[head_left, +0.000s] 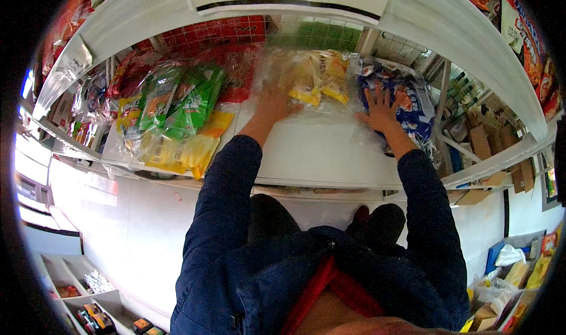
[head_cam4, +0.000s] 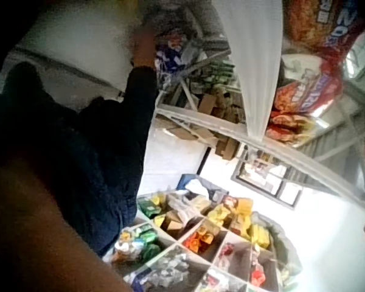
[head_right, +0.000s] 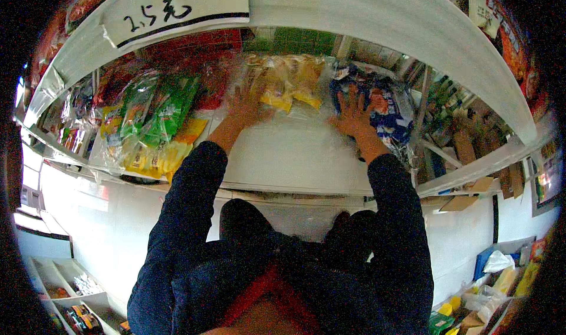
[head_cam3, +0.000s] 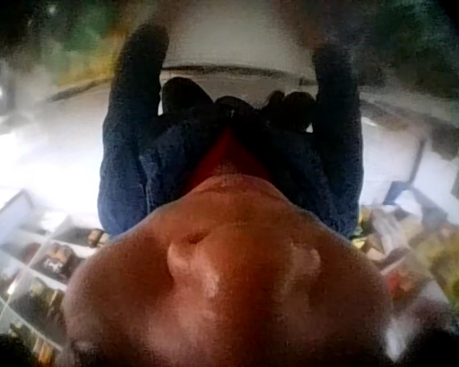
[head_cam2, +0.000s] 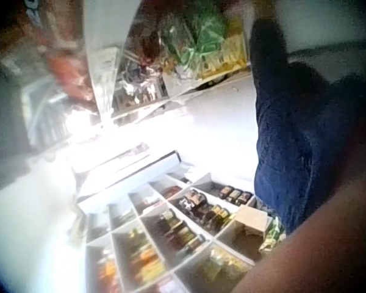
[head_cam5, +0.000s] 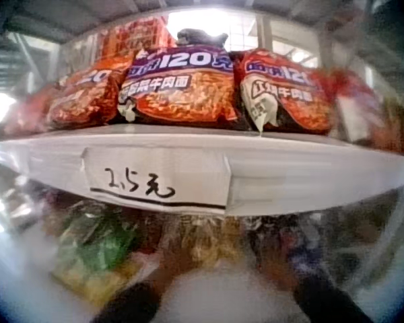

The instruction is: The person organizes packaged food items on a store shelf, picking up and rearranging bags of snacks and noodles. They then move a blue plastic stool and handle a tray of white cylindrical items, placing them on a lower shelf.

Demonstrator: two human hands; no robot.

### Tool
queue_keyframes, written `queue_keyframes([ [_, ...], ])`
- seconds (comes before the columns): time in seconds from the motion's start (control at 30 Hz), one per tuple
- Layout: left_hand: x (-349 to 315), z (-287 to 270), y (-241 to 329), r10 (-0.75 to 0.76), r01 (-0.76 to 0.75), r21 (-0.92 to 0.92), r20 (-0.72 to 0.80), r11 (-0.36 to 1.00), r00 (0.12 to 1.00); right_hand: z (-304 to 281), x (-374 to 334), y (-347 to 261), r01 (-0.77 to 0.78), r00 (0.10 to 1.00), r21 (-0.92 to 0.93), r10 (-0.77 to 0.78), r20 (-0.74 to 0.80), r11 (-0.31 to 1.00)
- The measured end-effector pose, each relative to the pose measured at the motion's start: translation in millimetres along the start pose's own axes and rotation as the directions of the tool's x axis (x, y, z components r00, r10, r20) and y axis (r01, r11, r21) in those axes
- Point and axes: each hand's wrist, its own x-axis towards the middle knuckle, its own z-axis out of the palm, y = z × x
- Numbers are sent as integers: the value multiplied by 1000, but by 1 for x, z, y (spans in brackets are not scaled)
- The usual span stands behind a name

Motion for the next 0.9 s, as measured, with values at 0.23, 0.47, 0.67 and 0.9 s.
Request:
queue_keyframes([
  [0.23, -40, -57, -34, 123, -202, 448, 198, 871, 972, -32, -58, -56, -142, 937, 856, -211, 278, 496],
  [0.47, -84, -29, 3, 182, -220, 82, 330, 972, 926, 11, 16, -116, -423, 897, 865, 8, 441, -272],
  [0.67, -126, -37, 104, 315, -178, -667, 91, 724, 945, 32, 118, -93, -245, 924, 934, 353, 144, 259],
  [0.9, -118, -53, 39, -109, 101, -61, -157, 993, 982, 12, 94, -115, 117, 875, 392, 92, -475, 913],
])
